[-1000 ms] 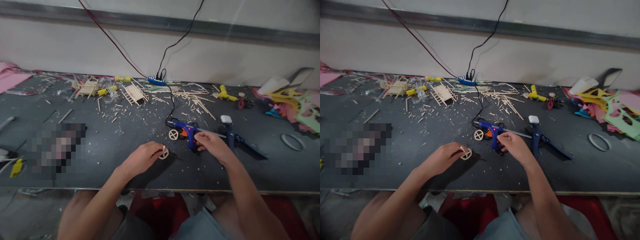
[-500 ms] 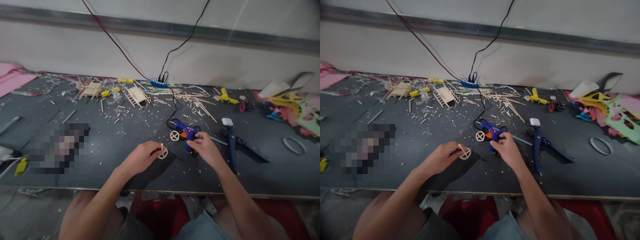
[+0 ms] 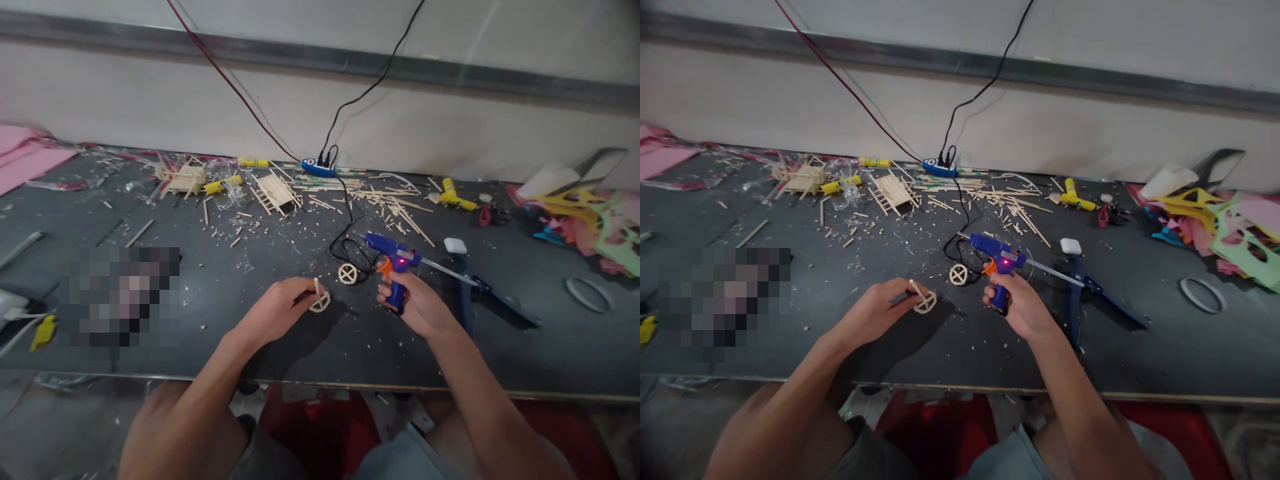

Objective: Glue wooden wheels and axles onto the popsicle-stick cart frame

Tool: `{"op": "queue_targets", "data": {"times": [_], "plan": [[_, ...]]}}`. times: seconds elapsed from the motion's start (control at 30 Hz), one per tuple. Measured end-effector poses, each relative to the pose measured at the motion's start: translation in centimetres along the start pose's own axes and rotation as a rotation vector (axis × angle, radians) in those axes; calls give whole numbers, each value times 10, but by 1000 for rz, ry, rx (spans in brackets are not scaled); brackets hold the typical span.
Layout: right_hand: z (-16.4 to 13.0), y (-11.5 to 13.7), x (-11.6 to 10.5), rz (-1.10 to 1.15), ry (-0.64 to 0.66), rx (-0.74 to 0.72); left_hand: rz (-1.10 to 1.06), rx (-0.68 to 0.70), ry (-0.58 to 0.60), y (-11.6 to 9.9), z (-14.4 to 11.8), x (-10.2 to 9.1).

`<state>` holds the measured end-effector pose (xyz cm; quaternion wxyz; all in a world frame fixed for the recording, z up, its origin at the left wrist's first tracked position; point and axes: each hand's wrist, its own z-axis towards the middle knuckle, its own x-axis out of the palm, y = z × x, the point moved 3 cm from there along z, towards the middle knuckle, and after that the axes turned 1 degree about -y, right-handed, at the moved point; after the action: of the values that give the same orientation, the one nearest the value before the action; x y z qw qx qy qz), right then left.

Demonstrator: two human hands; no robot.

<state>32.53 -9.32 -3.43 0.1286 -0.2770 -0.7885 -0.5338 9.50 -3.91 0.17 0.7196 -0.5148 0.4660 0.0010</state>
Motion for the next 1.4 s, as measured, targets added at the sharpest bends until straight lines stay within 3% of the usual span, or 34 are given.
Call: {"op": "queue_targets", "data": {"times": [0.23, 0.5, 0.87, 1.4], "plan": [[-11, 2, 7, -60, 211, -15, 11, -13, -6, 5, 1, -6], [-22, -7, 17, -419, 196, 28, 6, -45, -39, 19, 1, -18], [-22, -43, 40, -1009, 133, -41, 31, -38, -18, 25, 4, -17], [-21, -47, 45, -1161, 98, -53, 35, -14, -21, 25, 3, -17]]}}
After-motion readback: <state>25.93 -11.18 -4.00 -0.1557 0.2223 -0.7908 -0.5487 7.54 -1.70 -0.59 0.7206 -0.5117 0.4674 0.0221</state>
